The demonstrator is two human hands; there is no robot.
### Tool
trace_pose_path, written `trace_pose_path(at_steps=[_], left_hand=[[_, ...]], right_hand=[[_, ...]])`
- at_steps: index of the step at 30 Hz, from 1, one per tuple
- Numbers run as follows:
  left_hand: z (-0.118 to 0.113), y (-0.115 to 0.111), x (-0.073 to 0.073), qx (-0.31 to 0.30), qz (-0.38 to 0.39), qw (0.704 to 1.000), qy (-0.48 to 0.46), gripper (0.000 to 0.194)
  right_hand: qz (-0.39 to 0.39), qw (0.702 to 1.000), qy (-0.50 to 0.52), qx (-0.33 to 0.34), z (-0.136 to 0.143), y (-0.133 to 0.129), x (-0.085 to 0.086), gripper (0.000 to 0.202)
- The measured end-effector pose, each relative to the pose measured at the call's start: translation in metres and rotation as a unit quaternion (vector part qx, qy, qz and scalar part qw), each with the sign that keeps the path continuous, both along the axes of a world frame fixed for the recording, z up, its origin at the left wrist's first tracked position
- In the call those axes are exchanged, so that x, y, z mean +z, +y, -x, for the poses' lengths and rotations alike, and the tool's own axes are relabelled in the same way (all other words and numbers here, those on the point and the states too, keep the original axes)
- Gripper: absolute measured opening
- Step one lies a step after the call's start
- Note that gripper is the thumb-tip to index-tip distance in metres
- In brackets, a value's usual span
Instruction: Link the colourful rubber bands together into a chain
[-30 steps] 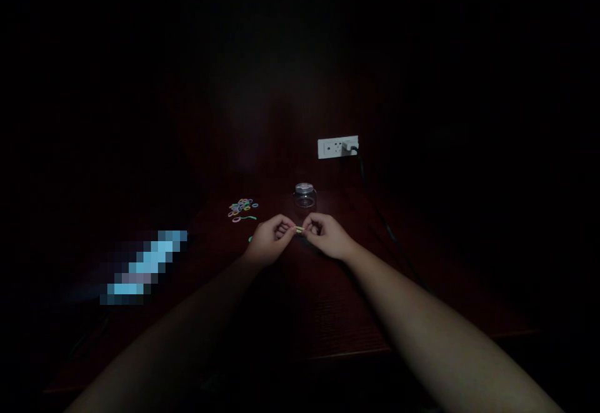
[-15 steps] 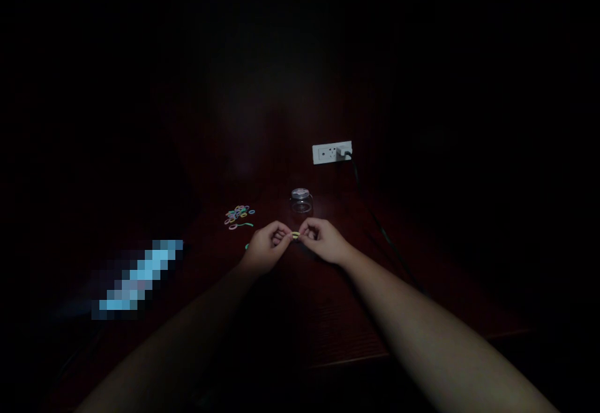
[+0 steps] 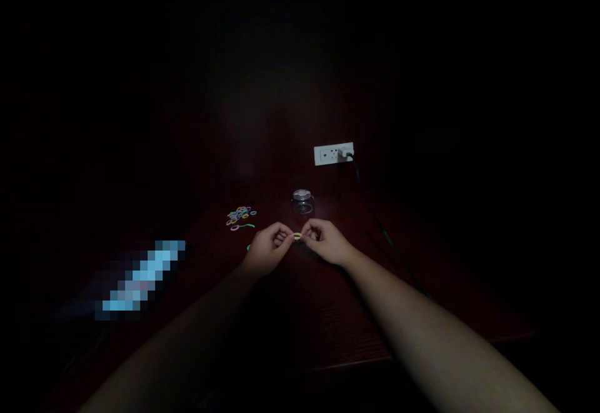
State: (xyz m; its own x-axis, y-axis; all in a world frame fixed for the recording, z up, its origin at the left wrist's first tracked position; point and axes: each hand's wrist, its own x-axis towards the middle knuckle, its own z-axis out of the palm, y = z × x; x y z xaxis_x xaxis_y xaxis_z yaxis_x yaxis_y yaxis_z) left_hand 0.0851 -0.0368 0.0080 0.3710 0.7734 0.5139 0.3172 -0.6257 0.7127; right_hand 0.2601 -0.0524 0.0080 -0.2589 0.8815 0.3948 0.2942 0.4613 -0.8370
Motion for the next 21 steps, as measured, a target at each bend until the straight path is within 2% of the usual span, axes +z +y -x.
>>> trace_pose_path(at_steps=[21], left_hand=[[0.0000,-0.0011,0.0009,-0.002,0.006,1.000,-0.003,0.013]], right_hand=[[-0.004,1.000,0.006,-0.002,-0.0004,0.0010,-0.0013,0.013]])
